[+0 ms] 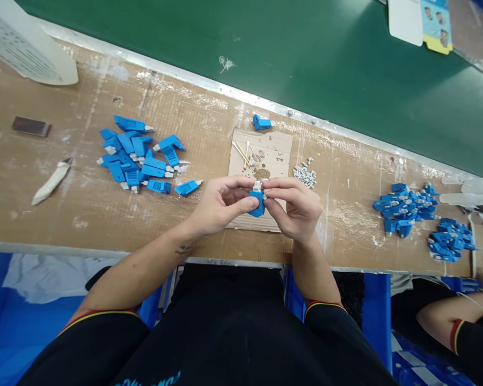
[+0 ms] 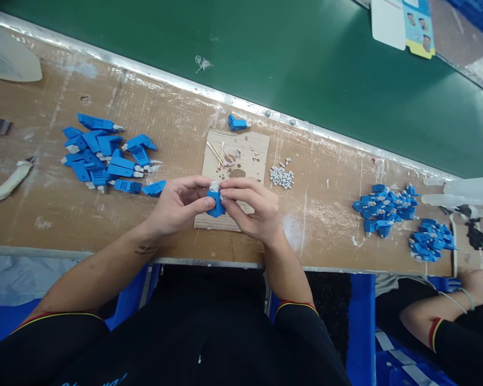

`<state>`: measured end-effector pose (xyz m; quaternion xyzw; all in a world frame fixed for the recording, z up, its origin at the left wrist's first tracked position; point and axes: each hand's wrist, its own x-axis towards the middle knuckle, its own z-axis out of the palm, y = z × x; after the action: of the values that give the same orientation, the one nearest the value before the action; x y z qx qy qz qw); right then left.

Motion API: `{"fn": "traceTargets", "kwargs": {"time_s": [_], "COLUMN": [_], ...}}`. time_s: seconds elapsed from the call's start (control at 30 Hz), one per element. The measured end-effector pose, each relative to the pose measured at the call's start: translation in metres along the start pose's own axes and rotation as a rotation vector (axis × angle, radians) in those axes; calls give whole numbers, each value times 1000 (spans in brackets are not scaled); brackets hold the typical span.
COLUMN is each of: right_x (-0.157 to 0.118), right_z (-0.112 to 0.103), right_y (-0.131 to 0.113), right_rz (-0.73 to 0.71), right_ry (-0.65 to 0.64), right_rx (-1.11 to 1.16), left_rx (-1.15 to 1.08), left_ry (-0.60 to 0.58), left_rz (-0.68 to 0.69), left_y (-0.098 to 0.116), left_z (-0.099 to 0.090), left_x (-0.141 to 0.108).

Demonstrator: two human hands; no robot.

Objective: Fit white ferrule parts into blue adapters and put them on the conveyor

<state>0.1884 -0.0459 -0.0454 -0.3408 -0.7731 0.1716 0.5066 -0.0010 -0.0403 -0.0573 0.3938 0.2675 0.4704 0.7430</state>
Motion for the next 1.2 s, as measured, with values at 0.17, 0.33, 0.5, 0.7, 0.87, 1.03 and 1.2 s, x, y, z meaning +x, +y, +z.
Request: {"fn": "traceTargets", "kwargs": {"time_s": [0.17,0.33,0.5,0.7,0.87,1.03,1.2], "right_x": [1,0,0,2,-2,-3,2], "right_z": [-7,-9,-12,-12,-5,-6,-6], "right_y": [-2,-2,2,-2,-9,-9,-15], "right_rz": [-31,-15,51,136,61,88,41], "right_ry": [-53,-99,-153,-251,-265,-220,-147], "right_rx": [-8,43,202,315,178,230,211], "left_rx": [43,84,158,13,31,64,158], "left_ry": [-30,-47,-161,-256,-225,-183,-204], "left_rz": [26,38,-53,-84,-28,21,75], "left_y": [0,4,11,12,8,5,-1], "left_z": [0,-3,-10,-6,-5,-2,1], "left_x": [-1,-3,-4,-5,-1,-1,-1]}}
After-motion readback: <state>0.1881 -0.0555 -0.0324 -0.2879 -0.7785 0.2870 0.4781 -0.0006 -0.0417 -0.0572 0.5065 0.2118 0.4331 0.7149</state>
